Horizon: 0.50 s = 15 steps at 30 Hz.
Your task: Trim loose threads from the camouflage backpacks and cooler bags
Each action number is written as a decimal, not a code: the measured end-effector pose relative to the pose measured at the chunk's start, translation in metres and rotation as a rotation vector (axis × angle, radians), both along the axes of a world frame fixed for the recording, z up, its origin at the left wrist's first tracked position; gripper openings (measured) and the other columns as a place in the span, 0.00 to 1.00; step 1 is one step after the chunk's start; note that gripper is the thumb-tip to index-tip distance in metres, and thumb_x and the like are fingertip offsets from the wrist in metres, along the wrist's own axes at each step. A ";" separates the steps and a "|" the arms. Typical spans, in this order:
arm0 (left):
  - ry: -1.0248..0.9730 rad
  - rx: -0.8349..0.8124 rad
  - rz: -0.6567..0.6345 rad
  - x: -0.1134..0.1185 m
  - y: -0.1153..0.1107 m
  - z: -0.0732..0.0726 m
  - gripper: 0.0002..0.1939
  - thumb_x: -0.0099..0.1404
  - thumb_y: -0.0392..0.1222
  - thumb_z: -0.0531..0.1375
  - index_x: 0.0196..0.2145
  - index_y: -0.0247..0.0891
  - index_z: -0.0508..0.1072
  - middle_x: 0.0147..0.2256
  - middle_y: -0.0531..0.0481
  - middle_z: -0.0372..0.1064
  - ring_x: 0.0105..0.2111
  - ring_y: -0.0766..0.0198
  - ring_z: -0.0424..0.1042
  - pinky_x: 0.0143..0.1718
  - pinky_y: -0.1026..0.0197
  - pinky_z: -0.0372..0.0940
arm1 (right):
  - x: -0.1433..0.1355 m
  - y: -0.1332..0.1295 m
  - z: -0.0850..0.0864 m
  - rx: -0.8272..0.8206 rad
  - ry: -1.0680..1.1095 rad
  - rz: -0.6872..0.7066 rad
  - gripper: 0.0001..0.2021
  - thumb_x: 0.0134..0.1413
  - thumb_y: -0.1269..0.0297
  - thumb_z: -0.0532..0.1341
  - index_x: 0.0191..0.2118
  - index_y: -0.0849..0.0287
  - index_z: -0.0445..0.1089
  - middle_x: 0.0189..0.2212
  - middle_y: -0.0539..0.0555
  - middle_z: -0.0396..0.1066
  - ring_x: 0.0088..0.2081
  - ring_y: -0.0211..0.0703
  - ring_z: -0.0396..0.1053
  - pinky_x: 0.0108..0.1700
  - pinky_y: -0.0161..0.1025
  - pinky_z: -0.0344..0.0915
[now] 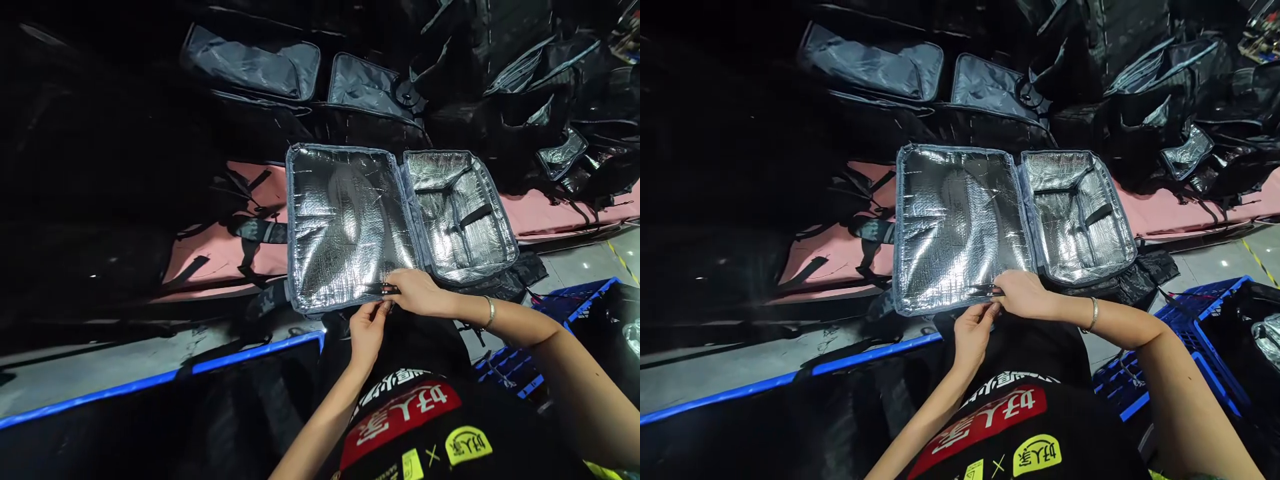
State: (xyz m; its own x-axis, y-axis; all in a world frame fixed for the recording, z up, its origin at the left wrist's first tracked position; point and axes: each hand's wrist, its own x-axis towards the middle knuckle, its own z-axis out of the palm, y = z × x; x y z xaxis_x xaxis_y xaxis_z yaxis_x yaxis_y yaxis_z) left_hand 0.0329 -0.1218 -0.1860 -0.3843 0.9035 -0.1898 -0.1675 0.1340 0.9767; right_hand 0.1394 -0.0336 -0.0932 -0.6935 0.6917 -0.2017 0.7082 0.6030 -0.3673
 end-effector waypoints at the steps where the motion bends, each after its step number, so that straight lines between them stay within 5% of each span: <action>1: -0.002 0.002 -0.005 -0.001 0.000 0.002 0.10 0.51 0.45 0.64 0.29 0.36 0.77 0.27 0.50 0.73 0.27 0.65 0.68 0.33 0.62 0.62 | -0.001 0.001 -0.001 -0.023 0.019 -0.016 0.06 0.53 0.65 0.61 0.27 0.60 0.67 0.29 0.52 0.69 0.31 0.39 0.65 0.28 0.34 0.50; 5: -0.037 -0.012 -0.052 -0.008 -0.003 0.009 0.12 0.50 0.47 0.64 0.29 0.36 0.77 0.27 0.49 0.73 0.28 0.63 0.69 0.35 0.62 0.64 | 0.000 0.009 -0.006 -0.170 0.159 -0.039 0.11 0.52 0.66 0.61 0.21 0.61 0.63 0.23 0.48 0.64 0.27 0.35 0.61 0.29 0.32 0.50; 10: -0.198 -0.086 0.036 -0.012 -0.006 0.015 0.15 0.50 0.50 0.65 0.26 0.33 0.76 0.26 0.47 0.73 0.24 0.67 0.67 0.30 0.63 0.64 | 0.005 0.013 -0.009 -0.320 0.252 -0.076 0.13 0.52 0.67 0.60 0.20 0.61 0.60 0.19 0.45 0.58 0.24 0.32 0.56 0.28 0.31 0.50; 15: -0.137 -0.126 -0.059 -0.017 -0.009 0.023 0.17 0.51 0.52 0.64 0.27 0.33 0.76 0.26 0.46 0.73 0.23 0.67 0.68 0.28 0.63 0.64 | 0.011 0.013 -0.001 -0.332 0.234 0.001 0.10 0.53 0.68 0.59 0.22 0.62 0.63 0.22 0.46 0.62 0.27 0.34 0.60 0.30 0.30 0.52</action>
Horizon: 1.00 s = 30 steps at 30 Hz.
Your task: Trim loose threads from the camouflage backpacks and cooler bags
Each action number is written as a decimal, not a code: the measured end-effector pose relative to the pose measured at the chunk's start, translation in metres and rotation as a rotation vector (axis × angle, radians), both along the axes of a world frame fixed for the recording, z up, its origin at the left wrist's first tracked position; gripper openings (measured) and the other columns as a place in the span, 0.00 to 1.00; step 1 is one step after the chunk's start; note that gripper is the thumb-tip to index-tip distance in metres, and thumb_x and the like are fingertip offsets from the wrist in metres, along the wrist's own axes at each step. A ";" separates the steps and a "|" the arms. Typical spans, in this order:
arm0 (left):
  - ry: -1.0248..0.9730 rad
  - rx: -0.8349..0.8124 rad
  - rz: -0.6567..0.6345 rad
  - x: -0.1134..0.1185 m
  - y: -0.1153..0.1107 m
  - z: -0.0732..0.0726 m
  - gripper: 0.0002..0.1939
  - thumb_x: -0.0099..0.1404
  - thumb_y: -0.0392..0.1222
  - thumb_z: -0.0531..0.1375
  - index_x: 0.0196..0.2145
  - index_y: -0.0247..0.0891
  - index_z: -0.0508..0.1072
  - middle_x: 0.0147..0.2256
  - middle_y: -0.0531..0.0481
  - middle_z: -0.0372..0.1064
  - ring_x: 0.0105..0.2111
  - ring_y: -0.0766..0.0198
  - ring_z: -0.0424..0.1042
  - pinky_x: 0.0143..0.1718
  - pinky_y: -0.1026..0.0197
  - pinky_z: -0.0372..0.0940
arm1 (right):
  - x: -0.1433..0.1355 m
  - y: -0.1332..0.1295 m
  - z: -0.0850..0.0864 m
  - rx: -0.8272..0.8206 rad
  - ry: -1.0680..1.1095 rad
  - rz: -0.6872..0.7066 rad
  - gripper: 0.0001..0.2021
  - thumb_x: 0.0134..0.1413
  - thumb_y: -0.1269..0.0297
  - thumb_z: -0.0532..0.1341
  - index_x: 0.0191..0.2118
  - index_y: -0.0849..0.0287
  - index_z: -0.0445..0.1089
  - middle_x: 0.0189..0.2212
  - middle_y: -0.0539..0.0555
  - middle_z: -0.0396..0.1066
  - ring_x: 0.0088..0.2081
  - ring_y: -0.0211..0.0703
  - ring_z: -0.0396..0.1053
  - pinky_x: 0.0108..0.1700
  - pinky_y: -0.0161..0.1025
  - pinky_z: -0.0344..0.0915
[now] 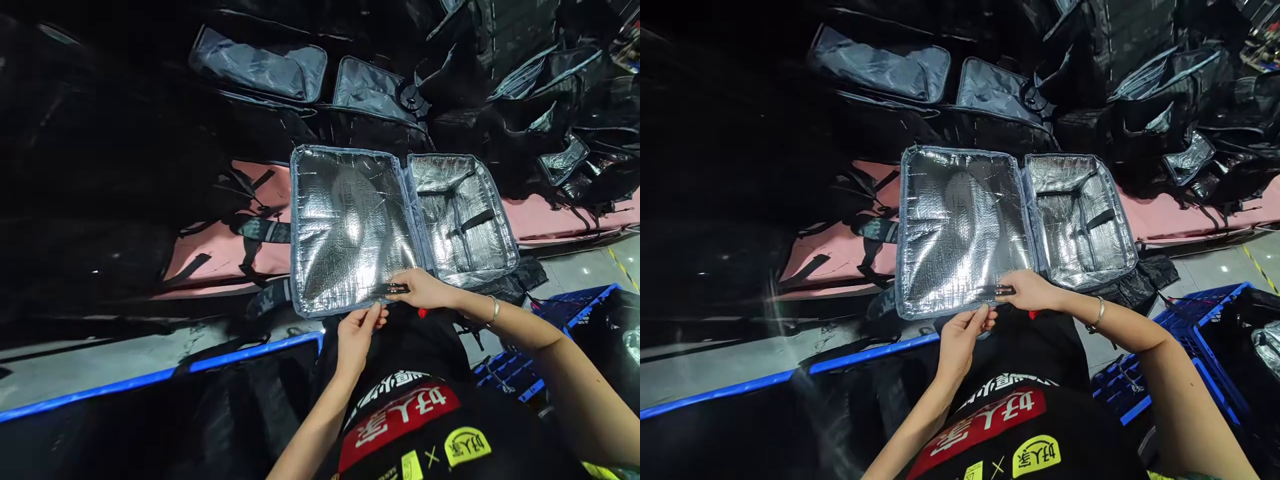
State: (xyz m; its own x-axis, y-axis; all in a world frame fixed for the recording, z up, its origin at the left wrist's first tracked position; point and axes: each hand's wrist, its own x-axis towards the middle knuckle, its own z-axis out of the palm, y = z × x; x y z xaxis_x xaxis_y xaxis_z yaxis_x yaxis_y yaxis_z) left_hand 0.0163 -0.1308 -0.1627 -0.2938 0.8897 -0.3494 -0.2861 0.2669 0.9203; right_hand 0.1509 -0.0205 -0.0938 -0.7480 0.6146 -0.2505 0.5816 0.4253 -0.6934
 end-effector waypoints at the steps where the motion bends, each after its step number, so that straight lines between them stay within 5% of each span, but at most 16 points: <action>1: 0.062 0.002 -0.053 -0.003 -0.002 0.003 0.17 0.52 0.53 0.63 0.27 0.33 0.76 0.25 0.46 0.73 0.22 0.66 0.68 0.27 0.63 0.64 | 0.002 0.000 0.002 0.018 -0.027 0.011 0.09 0.53 0.68 0.60 0.23 0.62 0.64 0.23 0.47 0.64 0.28 0.34 0.61 0.31 0.31 0.52; 6: 0.468 0.127 -0.061 -0.012 -0.008 0.018 0.12 0.55 0.50 0.61 0.29 0.40 0.77 0.27 0.49 0.73 0.23 0.65 0.69 0.29 0.63 0.65 | 0.009 -0.004 0.005 0.064 -0.150 -0.030 0.04 0.50 0.67 0.62 0.28 0.61 0.68 0.29 0.50 0.69 0.31 0.37 0.65 0.33 0.32 0.54; 12: 0.073 -0.009 -0.061 0.010 -0.001 0.017 0.15 0.53 0.51 0.62 0.30 0.35 0.76 0.25 0.49 0.72 0.19 0.69 0.65 0.22 0.66 0.61 | 0.009 -0.018 -0.008 0.092 -0.086 -0.150 0.07 0.54 0.66 0.59 0.27 0.60 0.67 0.27 0.49 0.67 0.30 0.36 0.65 0.33 0.31 0.55; 17: -0.042 -0.059 0.107 0.029 0.000 0.011 0.16 0.48 0.51 0.66 0.27 0.34 0.75 0.24 0.51 0.71 0.19 0.70 0.64 0.23 0.66 0.60 | 0.009 -0.033 -0.018 0.113 0.009 -0.210 0.07 0.55 0.68 0.58 0.27 0.60 0.65 0.27 0.50 0.66 0.31 0.36 0.64 0.34 0.31 0.56; 23: -0.266 -0.156 0.111 0.031 -0.001 0.018 0.18 0.43 0.50 0.68 0.25 0.31 0.74 0.25 0.49 0.70 0.20 0.72 0.64 0.23 0.67 0.59 | 0.014 -0.039 -0.025 0.129 0.056 -0.203 0.06 0.51 0.74 0.58 0.26 0.59 0.63 0.27 0.49 0.65 0.32 0.36 0.63 0.34 0.32 0.56; 30: -0.362 -0.240 0.106 0.031 -0.003 0.027 0.17 0.44 0.48 0.68 0.25 0.31 0.71 0.21 0.52 0.66 0.18 0.73 0.61 0.18 0.69 0.55 | 0.016 -0.037 -0.026 0.122 0.101 -0.212 0.08 0.53 0.71 0.58 0.25 0.59 0.61 0.25 0.48 0.63 0.29 0.35 0.61 0.32 0.32 0.55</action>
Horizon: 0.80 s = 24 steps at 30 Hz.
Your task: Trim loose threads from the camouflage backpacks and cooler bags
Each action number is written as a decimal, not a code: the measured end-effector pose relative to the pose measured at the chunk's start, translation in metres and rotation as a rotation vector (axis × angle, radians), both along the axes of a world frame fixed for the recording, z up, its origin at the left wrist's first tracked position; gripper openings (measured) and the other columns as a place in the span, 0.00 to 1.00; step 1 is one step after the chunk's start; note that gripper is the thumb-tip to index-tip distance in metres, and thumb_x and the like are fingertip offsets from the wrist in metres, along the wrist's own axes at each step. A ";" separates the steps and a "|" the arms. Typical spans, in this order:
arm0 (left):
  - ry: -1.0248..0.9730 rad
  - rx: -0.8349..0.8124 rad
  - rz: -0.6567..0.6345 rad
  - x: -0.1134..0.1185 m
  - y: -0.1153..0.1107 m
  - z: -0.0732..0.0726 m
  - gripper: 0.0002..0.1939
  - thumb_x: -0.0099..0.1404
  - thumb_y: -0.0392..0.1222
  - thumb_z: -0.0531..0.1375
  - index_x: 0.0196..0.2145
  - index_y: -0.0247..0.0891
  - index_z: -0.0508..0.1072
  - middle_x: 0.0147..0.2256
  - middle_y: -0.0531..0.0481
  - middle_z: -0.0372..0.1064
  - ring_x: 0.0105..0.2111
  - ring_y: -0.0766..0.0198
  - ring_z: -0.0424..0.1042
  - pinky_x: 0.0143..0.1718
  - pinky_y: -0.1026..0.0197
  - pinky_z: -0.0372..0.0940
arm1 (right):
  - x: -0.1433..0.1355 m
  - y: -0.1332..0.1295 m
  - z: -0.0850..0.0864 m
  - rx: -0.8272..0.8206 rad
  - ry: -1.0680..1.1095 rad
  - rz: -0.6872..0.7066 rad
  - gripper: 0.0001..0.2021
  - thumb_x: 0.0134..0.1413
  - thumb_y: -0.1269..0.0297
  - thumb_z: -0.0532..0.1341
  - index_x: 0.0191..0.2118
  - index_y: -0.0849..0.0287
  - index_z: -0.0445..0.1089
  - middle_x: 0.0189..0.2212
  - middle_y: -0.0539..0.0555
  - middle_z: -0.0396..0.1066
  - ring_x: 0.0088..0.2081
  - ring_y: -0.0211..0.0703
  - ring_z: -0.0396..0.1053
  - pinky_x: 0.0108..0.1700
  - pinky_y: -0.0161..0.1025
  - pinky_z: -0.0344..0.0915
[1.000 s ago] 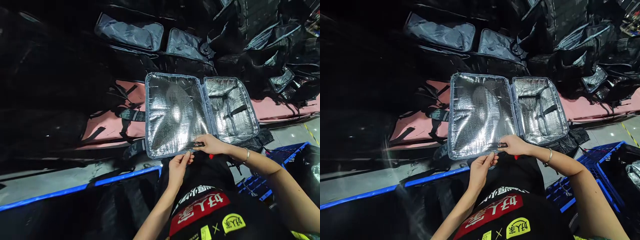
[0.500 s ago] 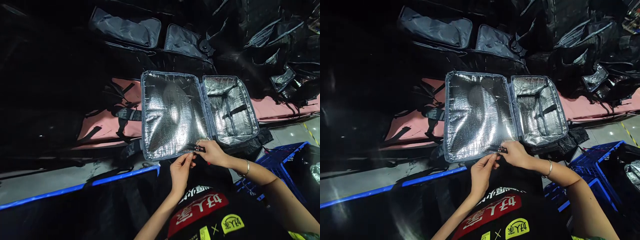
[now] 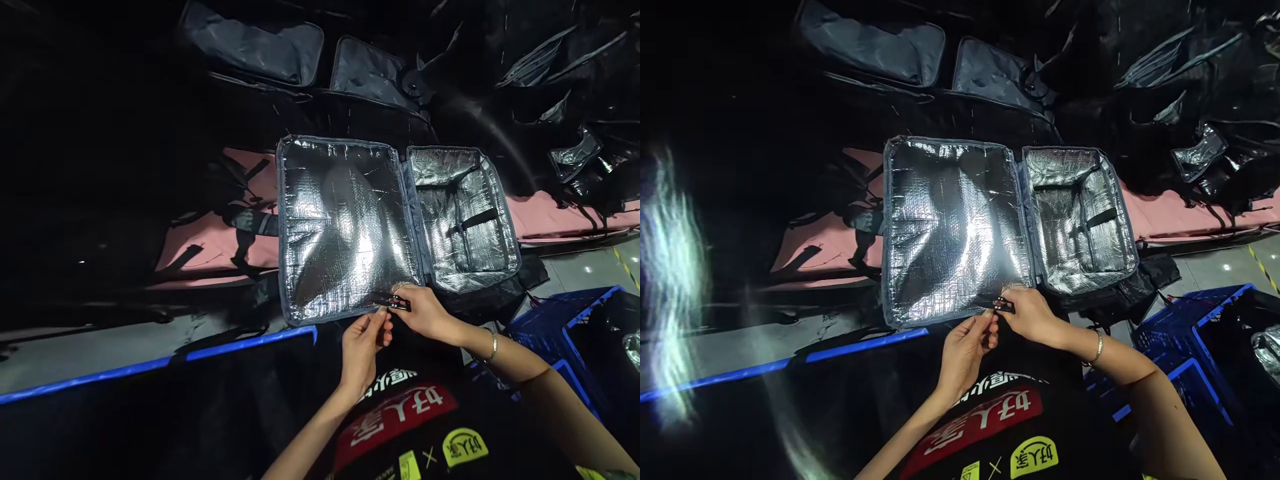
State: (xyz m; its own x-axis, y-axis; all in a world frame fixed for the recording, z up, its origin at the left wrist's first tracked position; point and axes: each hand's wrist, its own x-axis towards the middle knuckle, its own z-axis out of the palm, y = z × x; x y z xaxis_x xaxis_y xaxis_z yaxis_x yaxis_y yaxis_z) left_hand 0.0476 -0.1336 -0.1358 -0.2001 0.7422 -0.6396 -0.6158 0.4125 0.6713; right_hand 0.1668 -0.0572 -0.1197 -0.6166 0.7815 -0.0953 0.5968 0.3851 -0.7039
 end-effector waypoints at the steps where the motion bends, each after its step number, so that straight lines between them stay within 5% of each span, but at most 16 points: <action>1: -0.013 0.007 0.025 0.001 0.000 0.001 0.17 0.44 0.48 0.68 0.25 0.31 0.71 0.22 0.51 0.67 0.19 0.74 0.61 0.19 0.69 0.55 | 0.000 0.000 0.000 0.004 -0.002 -0.001 0.08 0.53 0.71 0.58 0.25 0.59 0.61 0.25 0.48 0.62 0.29 0.35 0.61 0.32 0.32 0.55; 8: -0.073 -0.040 0.165 0.009 0.003 0.001 0.18 0.38 0.44 0.70 0.23 0.32 0.69 0.22 0.53 0.67 0.19 0.76 0.59 0.20 0.70 0.55 | -0.001 -0.002 -0.001 0.000 0.015 0.038 0.06 0.49 0.77 0.58 0.27 0.60 0.63 0.29 0.49 0.66 0.32 0.36 0.63 0.34 0.32 0.57; 11: -0.042 -0.028 0.172 0.010 0.004 0.000 0.17 0.38 0.44 0.70 0.23 0.33 0.68 0.21 0.55 0.66 0.19 0.76 0.59 0.21 0.70 0.55 | 0.005 0.001 0.005 -0.088 0.063 0.063 0.01 0.52 0.70 0.59 0.31 0.60 0.65 0.31 0.50 0.67 0.33 0.37 0.64 0.36 0.33 0.59; 15: 0.017 0.006 0.154 0.010 0.002 -0.001 0.16 0.41 0.45 0.68 0.25 0.33 0.69 0.22 0.55 0.66 0.20 0.76 0.58 0.22 0.70 0.55 | 0.017 0.013 0.019 -0.252 0.042 0.050 0.11 0.54 0.58 0.58 0.39 0.60 0.66 0.32 0.50 0.68 0.34 0.37 0.64 0.36 0.34 0.59; 24: 0.050 0.009 0.163 0.013 -0.003 -0.008 0.18 0.42 0.47 0.69 0.27 0.33 0.70 0.23 0.53 0.68 0.21 0.75 0.58 0.23 0.69 0.56 | 0.018 0.047 0.037 -0.437 -0.195 0.212 0.18 0.57 0.52 0.55 0.28 0.62 0.71 0.21 0.48 0.64 0.26 0.35 0.63 0.29 0.31 0.55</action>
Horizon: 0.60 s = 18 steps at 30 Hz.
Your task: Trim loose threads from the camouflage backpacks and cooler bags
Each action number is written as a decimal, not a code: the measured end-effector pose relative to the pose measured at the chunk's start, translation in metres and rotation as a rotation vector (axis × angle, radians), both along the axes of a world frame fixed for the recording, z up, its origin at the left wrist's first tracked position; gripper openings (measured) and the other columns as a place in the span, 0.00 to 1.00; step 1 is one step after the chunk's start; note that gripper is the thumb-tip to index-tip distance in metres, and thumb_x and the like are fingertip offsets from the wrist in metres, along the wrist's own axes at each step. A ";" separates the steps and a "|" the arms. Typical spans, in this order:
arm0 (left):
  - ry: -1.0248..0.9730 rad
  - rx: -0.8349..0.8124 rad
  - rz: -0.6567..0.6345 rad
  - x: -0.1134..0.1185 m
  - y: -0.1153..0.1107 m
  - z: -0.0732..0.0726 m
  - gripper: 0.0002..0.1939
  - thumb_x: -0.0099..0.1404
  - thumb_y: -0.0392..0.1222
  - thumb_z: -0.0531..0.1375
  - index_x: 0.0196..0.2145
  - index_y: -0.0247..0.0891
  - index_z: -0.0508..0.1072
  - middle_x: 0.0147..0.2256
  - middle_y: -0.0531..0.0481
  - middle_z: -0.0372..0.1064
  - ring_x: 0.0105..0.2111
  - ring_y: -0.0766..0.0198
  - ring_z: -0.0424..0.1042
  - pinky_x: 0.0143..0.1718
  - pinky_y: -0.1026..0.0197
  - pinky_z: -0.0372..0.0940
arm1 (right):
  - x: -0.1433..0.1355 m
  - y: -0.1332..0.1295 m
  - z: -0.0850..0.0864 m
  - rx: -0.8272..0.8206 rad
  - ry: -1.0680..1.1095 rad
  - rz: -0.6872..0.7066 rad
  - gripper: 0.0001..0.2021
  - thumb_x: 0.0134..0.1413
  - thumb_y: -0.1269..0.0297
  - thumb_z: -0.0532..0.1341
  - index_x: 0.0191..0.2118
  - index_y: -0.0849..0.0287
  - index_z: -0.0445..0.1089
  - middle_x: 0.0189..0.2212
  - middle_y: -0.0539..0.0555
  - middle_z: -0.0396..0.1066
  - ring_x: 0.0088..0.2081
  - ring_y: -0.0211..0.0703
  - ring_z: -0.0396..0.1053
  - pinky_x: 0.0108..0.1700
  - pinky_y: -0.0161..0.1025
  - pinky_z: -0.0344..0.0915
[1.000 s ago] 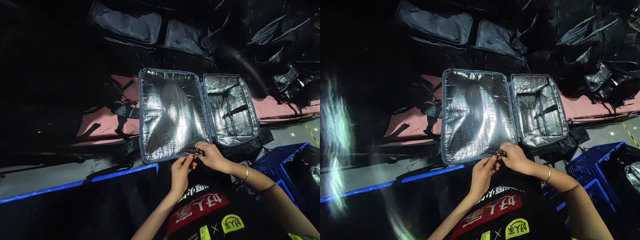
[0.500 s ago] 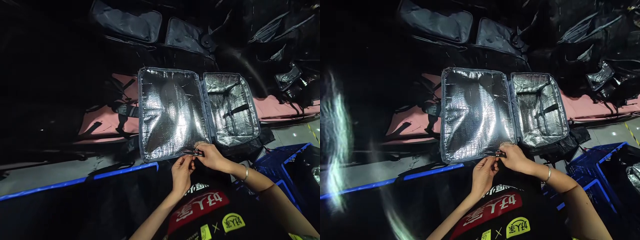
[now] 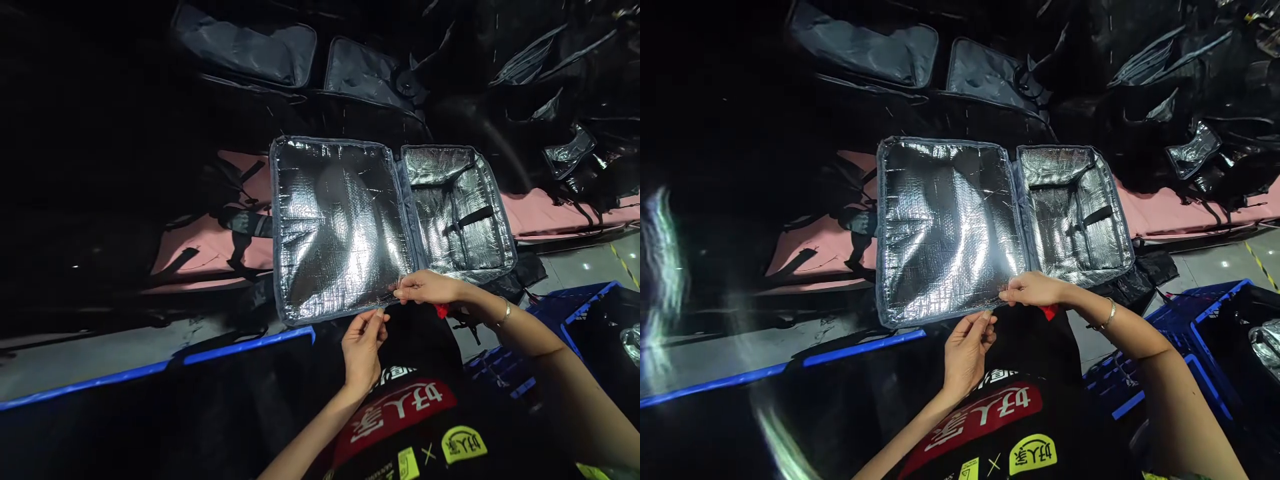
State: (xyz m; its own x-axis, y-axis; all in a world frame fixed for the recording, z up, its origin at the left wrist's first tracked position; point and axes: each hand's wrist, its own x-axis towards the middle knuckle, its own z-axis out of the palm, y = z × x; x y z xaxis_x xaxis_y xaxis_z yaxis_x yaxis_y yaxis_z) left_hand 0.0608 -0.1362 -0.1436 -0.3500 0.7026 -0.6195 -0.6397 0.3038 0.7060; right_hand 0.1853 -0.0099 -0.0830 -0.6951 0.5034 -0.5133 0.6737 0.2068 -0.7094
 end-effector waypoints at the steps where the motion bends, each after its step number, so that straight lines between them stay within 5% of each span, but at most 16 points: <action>1: 0.003 0.001 -0.004 0.000 0.000 0.000 0.18 0.42 0.47 0.69 0.27 0.33 0.70 0.23 0.53 0.68 0.21 0.74 0.59 0.23 0.69 0.56 | -0.001 0.003 0.001 -0.014 -0.012 0.028 0.19 0.57 0.51 0.54 0.28 0.62 0.71 0.19 0.48 0.63 0.24 0.34 0.62 0.28 0.31 0.54; 9: 0.027 0.010 -0.008 -0.001 0.000 0.002 0.19 0.41 0.48 0.69 0.26 0.33 0.70 0.24 0.52 0.68 0.21 0.74 0.60 0.24 0.68 0.57 | -0.011 0.012 0.006 -0.056 -0.100 0.139 0.21 0.60 0.52 0.51 0.27 0.64 0.71 0.16 0.46 0.60 0.19 0.31 0.57 0.25 0.31 0.51; 18: 0.086 0.020 -0.021 -0.001 -0.001 -0.001 0.19 0.42 0.49 0.69 0.27 0.34 0.71 0.24 0.52 0.69 0.22 0.72 0.61 0.26 0.66 0.58 | -0.012 0.011 -0.004 -0.105 -0.030 0.088 0.21 0.58 0.51 0.52 0.26 0.63 0.70 0.15 0.44 0.58 0.18 0.29 0.55 0.24 0.30 0.51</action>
State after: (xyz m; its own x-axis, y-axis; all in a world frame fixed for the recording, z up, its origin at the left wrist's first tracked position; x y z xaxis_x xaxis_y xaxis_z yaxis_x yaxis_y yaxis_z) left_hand 0.0595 -0.1369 -0.1449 -0.3865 0.7222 -0.5736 -0.5697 0.3021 0.7643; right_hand 0.1736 0.0015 -0.0866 -0.7177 0.3837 -0.5811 0.6774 0.1914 -0.7103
